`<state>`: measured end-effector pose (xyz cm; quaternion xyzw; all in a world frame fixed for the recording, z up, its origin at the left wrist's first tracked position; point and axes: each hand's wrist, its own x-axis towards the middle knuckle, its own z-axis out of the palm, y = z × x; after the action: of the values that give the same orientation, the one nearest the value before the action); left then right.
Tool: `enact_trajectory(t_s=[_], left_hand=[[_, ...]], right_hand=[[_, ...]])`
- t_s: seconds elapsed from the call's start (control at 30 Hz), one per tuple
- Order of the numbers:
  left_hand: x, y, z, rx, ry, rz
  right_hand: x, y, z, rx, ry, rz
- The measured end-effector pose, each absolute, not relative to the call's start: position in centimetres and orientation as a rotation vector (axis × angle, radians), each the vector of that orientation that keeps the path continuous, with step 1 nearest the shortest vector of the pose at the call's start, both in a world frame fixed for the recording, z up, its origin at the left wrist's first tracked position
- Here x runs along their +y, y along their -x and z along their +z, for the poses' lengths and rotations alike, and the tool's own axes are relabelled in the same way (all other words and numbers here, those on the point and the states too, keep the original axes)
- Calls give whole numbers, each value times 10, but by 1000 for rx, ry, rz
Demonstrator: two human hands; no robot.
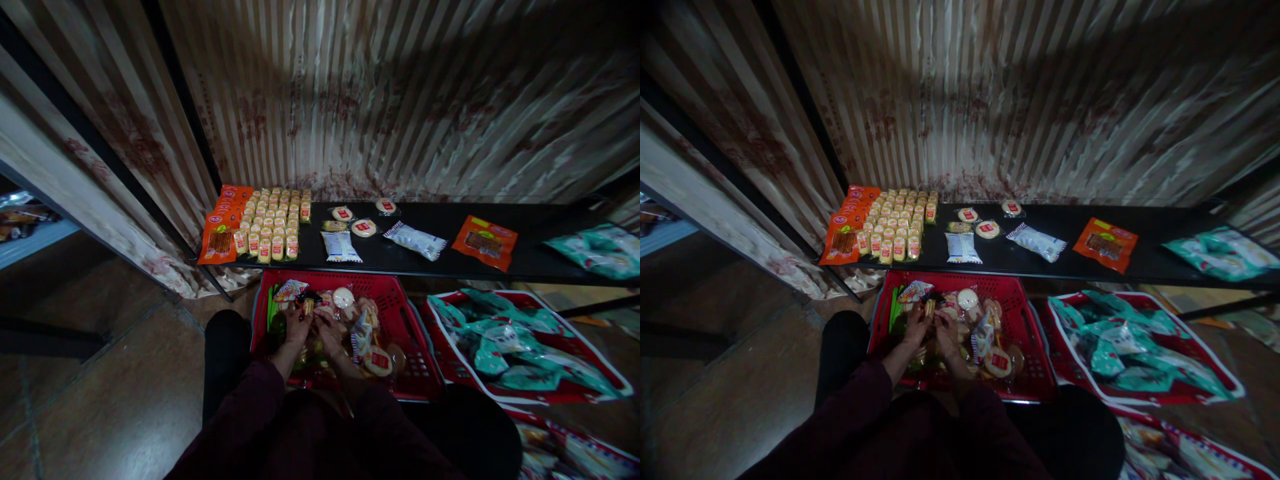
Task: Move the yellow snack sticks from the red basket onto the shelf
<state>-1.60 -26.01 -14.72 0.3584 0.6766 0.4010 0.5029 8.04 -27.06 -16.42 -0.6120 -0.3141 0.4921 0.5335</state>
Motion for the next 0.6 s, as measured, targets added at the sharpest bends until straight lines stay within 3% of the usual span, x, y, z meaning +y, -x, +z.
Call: enact_trajectory(t_s=[0.6], left_hand=[[-261, 21, -137, 1499, -518, 958]], right_hand=[[-267, -78, -170, -723, 1453, 1252]])
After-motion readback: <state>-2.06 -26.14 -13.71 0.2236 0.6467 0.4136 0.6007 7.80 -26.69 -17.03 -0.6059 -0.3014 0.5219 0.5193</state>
